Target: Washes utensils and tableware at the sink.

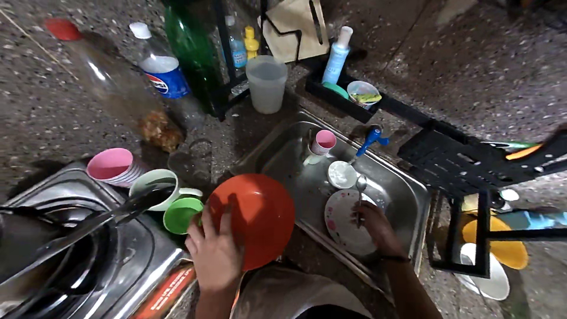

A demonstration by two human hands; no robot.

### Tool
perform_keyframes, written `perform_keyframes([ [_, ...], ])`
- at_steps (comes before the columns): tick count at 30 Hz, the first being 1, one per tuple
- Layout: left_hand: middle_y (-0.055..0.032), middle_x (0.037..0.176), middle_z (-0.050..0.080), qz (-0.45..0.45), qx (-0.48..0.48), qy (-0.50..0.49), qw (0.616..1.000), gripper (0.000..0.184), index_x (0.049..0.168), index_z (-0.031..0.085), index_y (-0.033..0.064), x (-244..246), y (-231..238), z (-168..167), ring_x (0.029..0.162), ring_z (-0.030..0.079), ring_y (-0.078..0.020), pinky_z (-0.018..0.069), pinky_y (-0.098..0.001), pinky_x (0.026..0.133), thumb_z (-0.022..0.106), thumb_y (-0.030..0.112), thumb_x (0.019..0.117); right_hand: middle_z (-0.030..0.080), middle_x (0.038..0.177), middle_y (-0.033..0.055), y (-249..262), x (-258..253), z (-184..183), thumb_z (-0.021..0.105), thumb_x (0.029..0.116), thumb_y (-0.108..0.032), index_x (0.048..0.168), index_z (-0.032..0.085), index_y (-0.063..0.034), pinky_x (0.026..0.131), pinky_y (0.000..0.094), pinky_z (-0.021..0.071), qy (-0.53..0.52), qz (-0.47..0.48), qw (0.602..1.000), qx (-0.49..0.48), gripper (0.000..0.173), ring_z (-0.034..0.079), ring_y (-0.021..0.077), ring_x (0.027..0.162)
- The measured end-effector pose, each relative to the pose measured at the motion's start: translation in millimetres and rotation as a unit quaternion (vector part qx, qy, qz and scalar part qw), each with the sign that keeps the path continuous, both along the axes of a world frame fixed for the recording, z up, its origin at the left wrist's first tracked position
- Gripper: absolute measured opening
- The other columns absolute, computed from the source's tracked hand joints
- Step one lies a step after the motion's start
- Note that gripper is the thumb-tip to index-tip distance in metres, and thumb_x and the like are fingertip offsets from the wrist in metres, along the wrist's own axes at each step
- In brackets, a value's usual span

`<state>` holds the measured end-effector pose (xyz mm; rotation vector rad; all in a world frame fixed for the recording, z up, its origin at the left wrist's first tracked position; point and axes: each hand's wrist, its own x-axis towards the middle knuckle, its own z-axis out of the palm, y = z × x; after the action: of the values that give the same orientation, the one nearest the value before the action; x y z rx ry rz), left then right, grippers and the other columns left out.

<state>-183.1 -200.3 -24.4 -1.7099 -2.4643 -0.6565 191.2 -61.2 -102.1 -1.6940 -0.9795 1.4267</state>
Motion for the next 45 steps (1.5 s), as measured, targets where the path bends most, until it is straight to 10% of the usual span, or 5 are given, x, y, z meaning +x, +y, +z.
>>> perform_keyframes([
  [6,-0.0259,0.151,0.049,-0.032,-0.047,-0.039,0.998,0.055,0.132,0.068,0.0107,17,3,-19,0.138,0.040,-0.0568,0.0328,-0.0726,0.107,0.068,0.044,0.0882,0.054,0.066,-0.0034,56,-21,-4,0.038,0.1078,-0.017,0.106,0.061,-0.0067,0.040,0.0193,0.0324,0.093,-0.053,0.992,-0.060,0.025,0.038,0.0038,0.044],
  [18,-0.0212,0.150,0.053,-0.041,-0.089,-0.036,0.995,0.073,0.133,0.067,0.0049,37,-4,-26,0.144,0.043,-0.0442,0.0218,-0.0684,0.119,0.051,0.065,0.0943,0.036,0.051,-0.0063,100,-44,-13,0.030,0.1131,-0.041,0.119,0.062,-0.0096,0.036,0.0247,0.0349,0.104,-0.100,0.990,-0.001,0.045,0.032,0.0073,0.036],
  [26,-0.0223,0.150,0.053,-0.042,-0.060,-0.041,0.996,0.072,0.134,0.067,0.0065,46,-6,-29,0.145,0.039,-0.0491,0.0199,-0.0752,0.115,0.053,0.065,0.0939,0.074,0.086,0.0102,104,-45,-14,0.038,0.1122,-0.017,0.132,0.051,-0.0010,0.045,0.0245,0.0491,0.124,-0.136,0.981,0.070,0.028,0.063,0.0121,0.055],
  [34,-0.0264,0.154,0.046,0.019,-0.005,-0.076,0.997,0.063,0.130,0.068,0.0062,22,5,-17,0.145,0.038,-0.0502,0.0320,-0.0680,0.112,0.053,0.055,0.0927,0.056,0.064,-0.0011,117,-44,-11,0.037,0.1120,-0.034,0.107,0.055,-0.0095,0.037,0.0206,0.0397,0.157,-0.168,0.973,0.006,0.031,0.046,0.0061,0.042],
  [45,-0.0309,0.117,0.068,0.052,-0.136,-0.030,0.989,0.071,0.156,0.036,0.0001,-22,14,21,0.111,0.066,-0.0501,0.0421,-0.0659,0.105,0.061,0.036,0.0999,0.061,0.069,0.0023,124,-48,-8,0.039,0.1122,-0.025,0.120,0.054,-0.0064,0.038,0.0198,0.0370,0.144,-0.170,0.974,0.034,0.025,0.045,0.0057,0.043],
])
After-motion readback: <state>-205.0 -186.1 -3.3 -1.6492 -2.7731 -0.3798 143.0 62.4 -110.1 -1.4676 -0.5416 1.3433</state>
